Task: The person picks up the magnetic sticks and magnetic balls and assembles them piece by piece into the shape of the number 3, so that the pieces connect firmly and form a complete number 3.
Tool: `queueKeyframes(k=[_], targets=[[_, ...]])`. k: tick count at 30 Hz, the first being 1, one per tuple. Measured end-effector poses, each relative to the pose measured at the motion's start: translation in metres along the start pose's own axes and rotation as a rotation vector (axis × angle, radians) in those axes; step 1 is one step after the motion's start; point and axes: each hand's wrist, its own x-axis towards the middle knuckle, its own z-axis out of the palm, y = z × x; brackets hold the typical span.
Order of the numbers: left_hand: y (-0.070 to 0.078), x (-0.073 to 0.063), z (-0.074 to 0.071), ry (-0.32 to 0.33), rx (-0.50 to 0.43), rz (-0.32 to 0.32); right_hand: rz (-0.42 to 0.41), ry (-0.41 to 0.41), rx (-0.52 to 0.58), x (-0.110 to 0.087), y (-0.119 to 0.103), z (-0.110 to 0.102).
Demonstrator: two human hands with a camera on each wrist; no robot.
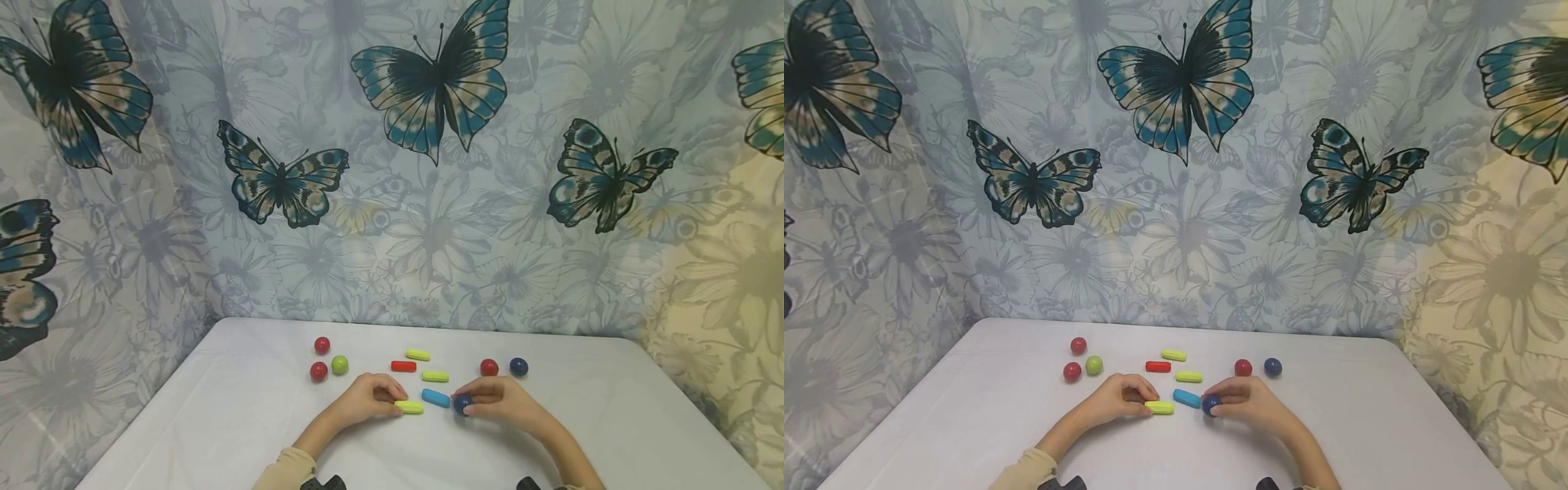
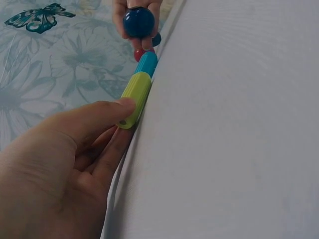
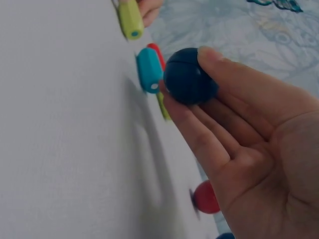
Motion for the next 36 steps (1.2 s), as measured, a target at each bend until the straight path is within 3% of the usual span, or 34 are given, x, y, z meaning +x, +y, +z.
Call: queueKeyframes(k=[10,14,28,36], targets=[[0.002,-0.001,0.000,-0.002,-0.004,-0.005,-0.017,-0.114,0.065,0.004,-0.009,0.009],[0.003,-0.002,-0.001,-0.009,-0.011,0.004,-0.014,-0.125,0.074,0.006,-0.008,0.014],[0.001,0.000,0.001,-0.006,0.016,0.016,-0.016,-0.030,0.069,0.013,0.001,0.027],[0.000,0.000,0.002,-0.009,0.011,0.026,-0.068,0.010,0.109,0.015,0.005,0.034]])
